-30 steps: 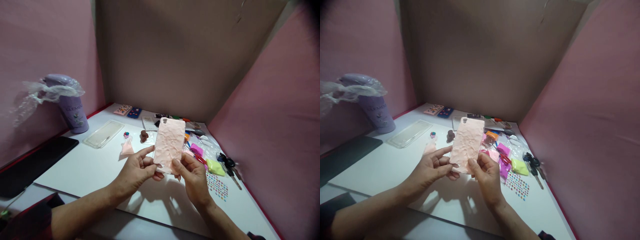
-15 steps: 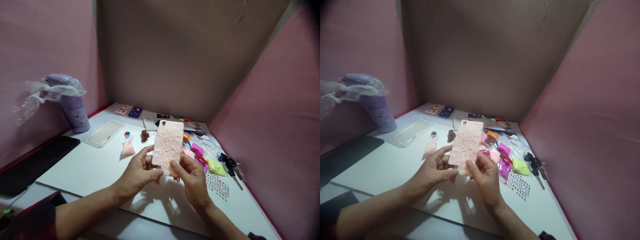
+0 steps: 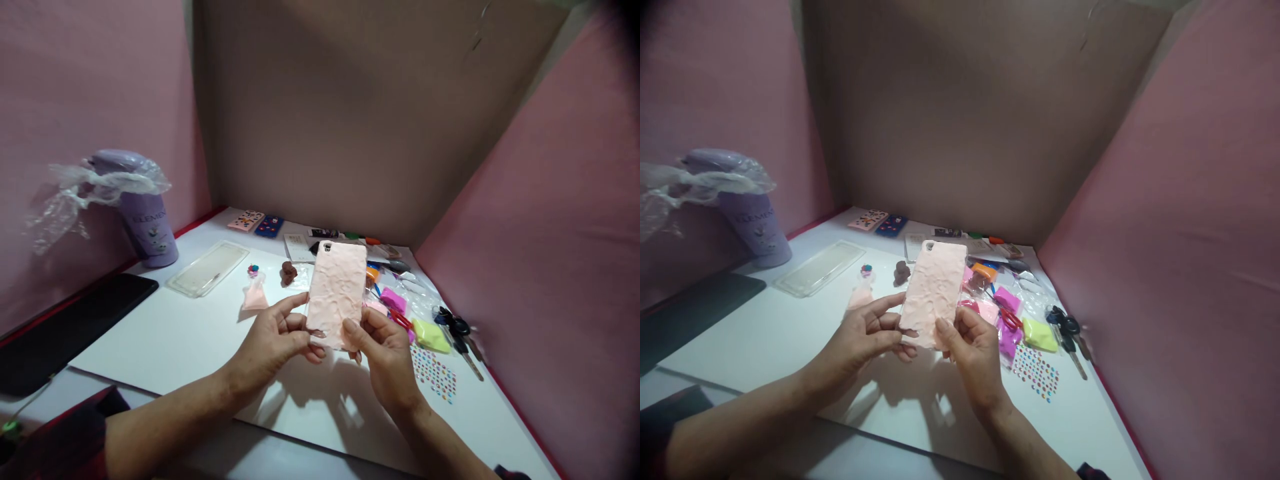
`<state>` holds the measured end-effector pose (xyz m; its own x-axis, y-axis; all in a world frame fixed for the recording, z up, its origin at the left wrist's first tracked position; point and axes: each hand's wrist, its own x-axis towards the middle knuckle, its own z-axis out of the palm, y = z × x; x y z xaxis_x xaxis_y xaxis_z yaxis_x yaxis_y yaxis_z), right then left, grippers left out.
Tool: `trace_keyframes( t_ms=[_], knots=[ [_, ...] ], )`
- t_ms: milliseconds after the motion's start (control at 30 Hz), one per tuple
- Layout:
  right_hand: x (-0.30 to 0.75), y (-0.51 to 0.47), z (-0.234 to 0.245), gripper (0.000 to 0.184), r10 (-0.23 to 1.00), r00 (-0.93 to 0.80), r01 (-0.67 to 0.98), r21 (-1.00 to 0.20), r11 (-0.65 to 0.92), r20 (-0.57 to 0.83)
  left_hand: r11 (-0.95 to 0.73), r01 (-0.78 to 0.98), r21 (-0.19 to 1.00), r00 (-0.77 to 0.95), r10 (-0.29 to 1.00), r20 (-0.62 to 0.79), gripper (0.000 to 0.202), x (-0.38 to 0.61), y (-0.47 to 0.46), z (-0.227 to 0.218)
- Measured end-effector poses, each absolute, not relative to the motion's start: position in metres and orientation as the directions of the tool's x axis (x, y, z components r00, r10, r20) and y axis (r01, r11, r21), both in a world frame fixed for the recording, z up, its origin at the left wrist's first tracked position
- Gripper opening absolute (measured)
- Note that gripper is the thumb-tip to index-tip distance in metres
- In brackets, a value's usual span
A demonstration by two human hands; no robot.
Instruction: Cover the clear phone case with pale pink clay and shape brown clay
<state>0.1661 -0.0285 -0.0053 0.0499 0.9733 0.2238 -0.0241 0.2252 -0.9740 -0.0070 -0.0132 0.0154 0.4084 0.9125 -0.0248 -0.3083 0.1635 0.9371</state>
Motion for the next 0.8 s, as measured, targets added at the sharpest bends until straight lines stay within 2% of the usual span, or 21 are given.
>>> trace_keyframes(
  t_ms=[133, 267, 567, 800],
  knots=[
    [0.167, -0.028, -0.0066, 0.021, 0.975, 0.045, -0.036, -0.975, 0.219, 0.217, 0.175, -0.352, 0.919, 0.445, 0.896, 0.0, 0.058, -0.0095, -0.0135, 0.016],
    [0.166, -0.0287, -0.0065, 0.022, 0.977, 0.046, -0.055, -0.976, 0.212, 0.209, 0.206, -0.353, 0.913, 0.436, 0.899, -0.034, 0.054, -0.0092, -0.014, 0.0175],
    [0.1599, -0.0338, -0.0026, 0.027, 0.976, 0.046, -0.002, -0.977, 0.213, 0.213, 0.159, -0.324, 0.933, 0.429, 0.903, -0.005, 0.06, -0.0037, -0.014, 0.0136],
    [0.1634, -0.0316, -0.0049, 0.024, 0.975, 0.037, 0.008, -0.976, 0.218, 0.218, 0.157, -0.278, 0.948, 0.413, 0.91, -0.03, 0.061, -0.0051, -0.0138, 0.016]
  ],
)
